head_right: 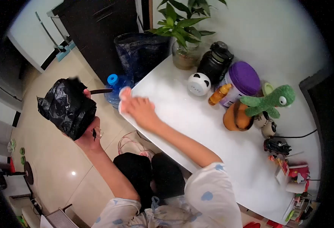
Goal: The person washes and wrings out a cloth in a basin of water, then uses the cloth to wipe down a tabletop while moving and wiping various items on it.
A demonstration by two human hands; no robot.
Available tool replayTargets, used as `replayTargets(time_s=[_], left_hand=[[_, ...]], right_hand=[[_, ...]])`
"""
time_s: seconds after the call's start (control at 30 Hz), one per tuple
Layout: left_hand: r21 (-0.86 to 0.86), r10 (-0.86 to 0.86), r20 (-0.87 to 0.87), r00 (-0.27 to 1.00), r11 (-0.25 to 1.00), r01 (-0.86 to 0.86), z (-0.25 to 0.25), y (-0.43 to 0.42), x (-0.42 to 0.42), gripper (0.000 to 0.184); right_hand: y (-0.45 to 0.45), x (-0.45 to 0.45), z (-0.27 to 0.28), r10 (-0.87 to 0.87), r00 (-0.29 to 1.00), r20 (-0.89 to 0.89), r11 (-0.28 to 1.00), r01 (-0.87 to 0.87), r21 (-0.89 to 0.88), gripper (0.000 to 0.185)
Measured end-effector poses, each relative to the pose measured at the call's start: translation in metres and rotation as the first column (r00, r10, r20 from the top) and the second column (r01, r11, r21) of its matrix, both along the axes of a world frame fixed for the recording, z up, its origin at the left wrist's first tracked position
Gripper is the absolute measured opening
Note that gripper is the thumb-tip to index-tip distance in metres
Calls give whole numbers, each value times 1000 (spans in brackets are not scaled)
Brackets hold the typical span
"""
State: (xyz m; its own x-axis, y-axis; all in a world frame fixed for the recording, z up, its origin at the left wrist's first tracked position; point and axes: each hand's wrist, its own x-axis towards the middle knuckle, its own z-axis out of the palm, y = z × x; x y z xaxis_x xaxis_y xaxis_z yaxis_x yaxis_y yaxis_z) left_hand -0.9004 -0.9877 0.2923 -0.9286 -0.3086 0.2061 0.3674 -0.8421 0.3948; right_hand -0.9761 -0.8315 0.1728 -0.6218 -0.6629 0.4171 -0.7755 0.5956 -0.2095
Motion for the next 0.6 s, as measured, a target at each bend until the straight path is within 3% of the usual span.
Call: replayTargets(time_s=[0.1, 0.17, 0.23, 0.3, 0.37, 0.4, 0.47, 0.5, 0.57, 0.6], left_hand=[[-114, -10, -17, 1000, 993, 8, -11, -6, 3, 75], [-119, 129, 177, 976, 987, -109, -19, -7, 7, 65], [-110, 123, 210, 970, 989, -102, -18, -5, 8, 60], [-103, 115, 232, 966, 990, -93, -16, -3, 6, 56], [-103, 35, 167, 985, 995, -18, -21, 1, 6, 52], [-100, 29, 166, 986, 995, -12, -18, 8, 7, 52], [-61, 59, 267, 962, 997, -44, -9, 23, 8, 50], [-62, 53, 267, 962, 997, -38, -8, 28, 8, 50], [-47, 19, 234, 972, 999, -8, -6, 37, 7, 50], [-46, 13, 230, 973, 999, -2, -7, 40, 7, 50]], right_hand=[[52, 70, 9, 139, 989, 40, 990, -140, -1, 52], [86, 82, 17, 165, 983, 77, 986, -165, 4, 54], [106, 67, 21, -38, 982, 185, 999, 33, 30, 49], [116, 24, 4, -208, 978, 1, 978, 208, -32, 43], [104, -23, 5, -386, 922, -19, 912, 379, -157, 40], [95, -38, -3, -392, 920, -21, 910, 384, -155, 40], [81, -58, -15, -478, 854, -208, 878, 452, -160, 41], [80, -49, -12, -483, 850, -209, 874, 458, -161, 41], [79, -5, -2, -370, 929, 30, 929, 370, -9, 43], [85, 21, -1, -259, 966, -10, 966, 259, -12, 43]])
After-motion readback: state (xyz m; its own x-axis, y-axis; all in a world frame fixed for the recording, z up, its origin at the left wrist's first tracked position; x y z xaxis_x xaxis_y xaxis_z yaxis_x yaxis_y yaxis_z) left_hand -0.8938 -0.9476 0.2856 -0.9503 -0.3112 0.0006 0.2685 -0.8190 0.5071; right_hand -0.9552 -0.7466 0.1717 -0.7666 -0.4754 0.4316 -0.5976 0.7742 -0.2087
